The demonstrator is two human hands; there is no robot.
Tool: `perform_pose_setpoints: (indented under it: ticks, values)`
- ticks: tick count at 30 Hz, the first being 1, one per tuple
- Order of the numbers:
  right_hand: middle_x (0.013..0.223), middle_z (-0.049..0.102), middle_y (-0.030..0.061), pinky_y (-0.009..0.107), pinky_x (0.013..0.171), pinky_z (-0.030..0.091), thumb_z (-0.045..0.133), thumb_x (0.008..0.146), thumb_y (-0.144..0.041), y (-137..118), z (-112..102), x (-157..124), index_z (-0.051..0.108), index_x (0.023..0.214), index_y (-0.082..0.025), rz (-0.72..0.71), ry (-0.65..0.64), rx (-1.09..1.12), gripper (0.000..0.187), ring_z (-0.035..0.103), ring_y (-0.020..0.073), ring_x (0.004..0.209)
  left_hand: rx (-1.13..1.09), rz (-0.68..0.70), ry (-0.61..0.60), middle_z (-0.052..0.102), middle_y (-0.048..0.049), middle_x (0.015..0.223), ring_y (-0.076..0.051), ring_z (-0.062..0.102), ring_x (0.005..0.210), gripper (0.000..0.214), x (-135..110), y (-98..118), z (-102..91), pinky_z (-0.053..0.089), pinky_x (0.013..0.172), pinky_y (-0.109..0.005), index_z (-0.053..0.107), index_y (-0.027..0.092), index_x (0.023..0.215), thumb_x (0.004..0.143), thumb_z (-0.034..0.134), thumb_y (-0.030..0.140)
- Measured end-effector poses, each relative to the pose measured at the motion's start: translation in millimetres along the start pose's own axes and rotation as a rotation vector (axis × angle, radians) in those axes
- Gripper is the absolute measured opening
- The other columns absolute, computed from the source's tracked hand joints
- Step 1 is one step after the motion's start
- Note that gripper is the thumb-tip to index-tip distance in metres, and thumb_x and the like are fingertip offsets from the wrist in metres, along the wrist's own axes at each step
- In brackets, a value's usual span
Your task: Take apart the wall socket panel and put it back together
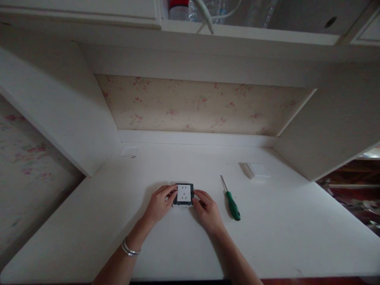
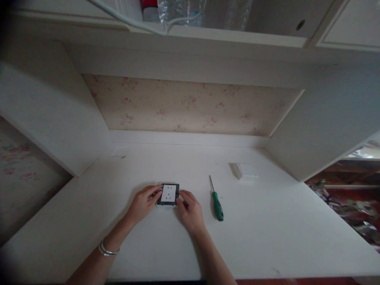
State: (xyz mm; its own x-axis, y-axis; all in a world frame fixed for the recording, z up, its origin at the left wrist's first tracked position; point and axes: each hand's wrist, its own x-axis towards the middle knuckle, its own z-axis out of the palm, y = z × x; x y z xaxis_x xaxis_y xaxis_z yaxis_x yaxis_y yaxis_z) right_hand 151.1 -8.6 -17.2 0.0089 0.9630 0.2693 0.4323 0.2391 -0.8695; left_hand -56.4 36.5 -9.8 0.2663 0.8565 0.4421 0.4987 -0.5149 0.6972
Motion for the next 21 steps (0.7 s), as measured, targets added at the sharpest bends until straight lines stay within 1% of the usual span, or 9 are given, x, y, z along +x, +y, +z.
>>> perform_pose_setpoints:
  ticks: [3, 5, 10, 14, 17, 21]
  values:
    - [0.115, 0.06, 0.0094, 0.028, 0.071, 0.053, 0.05, 0.087, -0.03, -1.5, -0.2, 0.0, 0.066, 0.109, -0.02, 0.002, 0.007, -0.002, 0.029, 0.063, 0.0174, 0.085, 0.032, 0.028, 0.005, 0.068, -0.0051, 0.098, -0.017, 0.064, 0.088, 0.02, 1.4, 2.7, -2.2, 0.055, 0.078, -0.029, 0.068, 0.022, 0.1, 0.087, 0.053, 0.023]
    - [0.115, 0.061, 0.0098, 0.028, 0.07, 0.053, 0.051, 0.087, -0.031, -2.5, -0.3, -0.3, 0.067, 0.108, -0.02, 0.002, 0.018, 0.001, 0.029, 0.063, 0.0175, 0.084, 0.035, 0.018, 0.004, 0.069, -0.0052, 0.097, -0.017, 0.064, 0.088, 0.018, 2.0, 4.4, -3.1, 0.055, 0.079, -0.028, 0.069, 0.022, 0.097, 0.087, 0.054, 0.024]
    - [0.114, 0.061, 0.0098, 0.029, 0.071, 0.054, 0.05, 0.087, -0.03, -4.6, -0.3, -0.6, 0.067, 0.109, -0.021, 0.003, 0.025, 0.02, 0.029, 0.063, 0.0185, 0.085, -0.04, -0.049, -0.006, 0.068, -0.005, 0.093, -0.016, 0.064, 0.083, 0.017, 2.6, 5.6, -2.3, 0.054, 0.075, -0.027, 0.069, 0.021, 0.093, 0.086, 0.055, 0.027]
    - [0.114, 0.062, 0.0098, 0.03, 0.072, 0.054, 0.051, 0.086, -0.032, -4.8, -0.5, -0.3, 0.068, 0.108, -0.021, 0.004, 0.029, 0.021, 0.029, 0.063, 0.0189, 0.085, -0.142, -0.132, -0.039, 0.067, -0.0048, 0.092, -0.016, 0.064, 0.081, 0.017, 4.6, 2.9, -0.8, 0.055, 0.07, -0.025, 0.069, 0.02, 0.091, 0.085, 0.055, 0.03]
    - [0.115, 0.062, 0.0096, 0.029, 0.072, 0.054, 0.051, 0.086, -0.032, -4.2, -0.7, -0.3, 0.068, 0.108, -0.021, 0.007, 0.021, 0.024, 0.029, 0.063, 0.0182, 0.084, -0.185, -0.173, -0.07, 0.067, -0.0049, 0.095, -0.016, 0.064, 0.086, 0.018, 7.1, 1.9, -1.5, 0.054, 0.073, -0.026, 0.07, 0.02, 0.091, 0.085, 0.055, 0.028]
    - [0.115, 0.061, 0.0093, 0.029, 0.072, 0.054, 0.05, 0.087, -0.031, -3.2, -0.7, -0.8, 0.067, 0.108, -0.021, 0.006, 0.002, 0.028, 0.029, 0.064, 0.0176, 0.083, -0.198, -0.188, -0.098, 0.066, -0.0057, 0.097, -0.017, 0.063, 0.09, 0.018, 9.2, 2.9, -3.8, 0.053, 0.077, -0.027, 0.07, 0.02, 0.09, 0.085, 0.054, 0.027]
